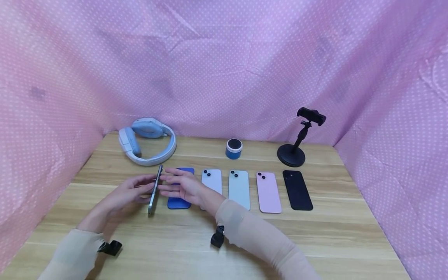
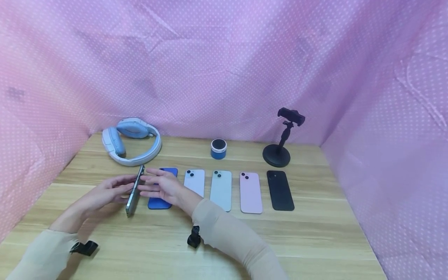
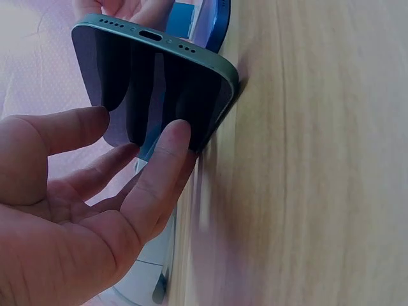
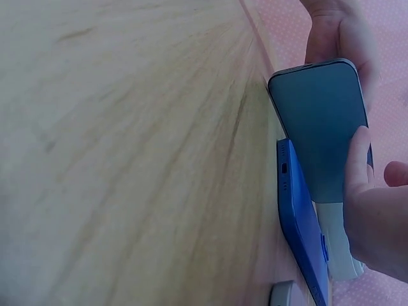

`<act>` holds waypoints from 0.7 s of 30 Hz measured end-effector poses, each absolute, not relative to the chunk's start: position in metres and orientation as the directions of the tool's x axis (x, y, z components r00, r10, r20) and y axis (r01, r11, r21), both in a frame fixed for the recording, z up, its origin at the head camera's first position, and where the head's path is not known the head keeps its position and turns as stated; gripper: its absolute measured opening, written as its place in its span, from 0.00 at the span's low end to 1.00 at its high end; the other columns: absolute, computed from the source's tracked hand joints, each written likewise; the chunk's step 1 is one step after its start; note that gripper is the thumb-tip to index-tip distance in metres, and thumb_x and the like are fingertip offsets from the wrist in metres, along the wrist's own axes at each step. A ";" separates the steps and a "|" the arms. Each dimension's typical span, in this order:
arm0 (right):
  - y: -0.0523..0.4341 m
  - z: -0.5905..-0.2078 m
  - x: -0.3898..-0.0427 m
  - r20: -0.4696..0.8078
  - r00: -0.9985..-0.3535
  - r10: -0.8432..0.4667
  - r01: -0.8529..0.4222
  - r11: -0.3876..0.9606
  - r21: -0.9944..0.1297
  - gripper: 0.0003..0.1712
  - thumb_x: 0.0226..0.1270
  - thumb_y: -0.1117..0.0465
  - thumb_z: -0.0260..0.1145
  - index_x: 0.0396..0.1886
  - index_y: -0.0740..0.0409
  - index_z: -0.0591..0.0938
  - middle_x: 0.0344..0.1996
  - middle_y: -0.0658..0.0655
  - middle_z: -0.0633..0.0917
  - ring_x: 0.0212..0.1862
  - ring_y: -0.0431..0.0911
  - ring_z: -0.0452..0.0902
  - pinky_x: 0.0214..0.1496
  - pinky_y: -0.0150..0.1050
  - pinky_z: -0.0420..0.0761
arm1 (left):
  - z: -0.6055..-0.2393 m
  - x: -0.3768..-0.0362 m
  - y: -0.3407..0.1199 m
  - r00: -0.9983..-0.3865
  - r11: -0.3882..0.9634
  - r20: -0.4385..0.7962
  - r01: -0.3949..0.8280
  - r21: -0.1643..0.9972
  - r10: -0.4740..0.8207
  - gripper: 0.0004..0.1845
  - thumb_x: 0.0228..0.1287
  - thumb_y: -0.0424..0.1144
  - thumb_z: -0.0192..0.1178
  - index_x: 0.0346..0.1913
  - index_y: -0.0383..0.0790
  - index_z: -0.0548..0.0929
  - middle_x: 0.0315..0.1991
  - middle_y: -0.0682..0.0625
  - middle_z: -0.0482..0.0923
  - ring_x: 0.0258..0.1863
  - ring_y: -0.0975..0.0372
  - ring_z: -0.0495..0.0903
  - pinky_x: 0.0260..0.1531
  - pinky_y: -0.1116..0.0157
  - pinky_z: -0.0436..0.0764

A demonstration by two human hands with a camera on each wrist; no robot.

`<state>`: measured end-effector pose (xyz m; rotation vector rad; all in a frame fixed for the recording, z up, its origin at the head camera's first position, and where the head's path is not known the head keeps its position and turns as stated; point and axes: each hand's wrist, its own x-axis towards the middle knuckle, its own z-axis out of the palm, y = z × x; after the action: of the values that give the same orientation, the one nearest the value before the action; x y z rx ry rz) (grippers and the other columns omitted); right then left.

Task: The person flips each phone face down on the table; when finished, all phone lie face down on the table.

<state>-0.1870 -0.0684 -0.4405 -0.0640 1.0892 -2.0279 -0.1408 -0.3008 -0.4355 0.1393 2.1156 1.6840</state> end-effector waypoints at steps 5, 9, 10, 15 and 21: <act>-0.069 -0.444 -0.187 -0.330 -0.670 -0.664 0.631 -0.276 -0.725 0.29 0.76 0.70 0.57 0.75 0.58 0.69 0.58 0.59 0.83 0.62 0.61 0.77 0.61 0.52 0.80 | -0.436 -0.139 -0.301 -0.901 0.264 -0.291 -0.209 0.942 0.323 0.35 0.79 0.45 0.55 0.77 0.30 0.57 0.71 0.30 0.62 0.67 0.42 0.70 0.56 0.54 0.81; -0.072 -0.447 -0.187 -0.339 -0.674 -0.656 0.626 -0.266 -0.733 0.28 0.76 0.70 0.57 0.74 0.57 0.70 0.57 0.60 0.84 0.61 0.61 0.78 0.61 0.53 0.80 | -0.433 -0.137 -0.302 -0.904 0.260 -0.268 -0.185 0.948 0.333 0.35 0.79 0.46 0.55 0.77 0.30 0.57 0.71 0.30 0.62 0.66 0.42 0.71 0.57 0.54 0.81; -0.073 -0.447 -0.188 -0.336 -0.677 -0.654 0.621 -0.264 -0.738 0.29 0.76 0.71 0.57 0.74 0.58 0.70 0.57 0.60 0.84 0.61 0.61 0.78 0.61 0.53 0.80 | -0.432 -0.137 -0.302 -0.905 0.258 -0.259 -0.176 0.950 0.336 0.35 0.79 0.45 0.55 0.77 0.30 0.57 0.71 0.30 0.62 0.66 0.43 0.71 0.58 0.55 0.81; -0.079 -0.447 -0.188 -0.327 -0.680 -0.656 0.603 -0.246 -0.759 0.29 0.76 0.71 0.56 0.75 0.58 0.69 0.56 0.60 0.84 0.62 0.63 0.77 0.61 0.54 0.80 | -0.430 -0.138 -0.305 -0.909 0.273 -0.251 -0.162 0.948 0.332 0.36 0.77 0.45 0.58 0.77 0.31 0.57 0.71 0.31 0.61 0.66 0.44 0.71 0.57 0.55 0.82; -0.082 -0.445 -0.188 -0.317 -0.677 -0.665 0.579 -0.215 -0.786 0.30 0.75 0.74 0.53 0.74 0.56 0.70 0.56 0.60 0.83 0.62 0.62 0.78 0.59 0.54 0.81 | -0.429 -0.137 -0.309 -0.911 0.301 -0.275 -0.181 0.936 0.308 0.37 0.76 0.48 0.60 0.78 0.35 0.59 0.72 0.33 0.61 0.65 0.45 0.73 0.56 0.55 0.82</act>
<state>-0.1882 -0.0822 -0.4453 -0.1120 1.2207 -1.9687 -0.1374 -0.3085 -0.4291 0.1131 2.1708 1.6418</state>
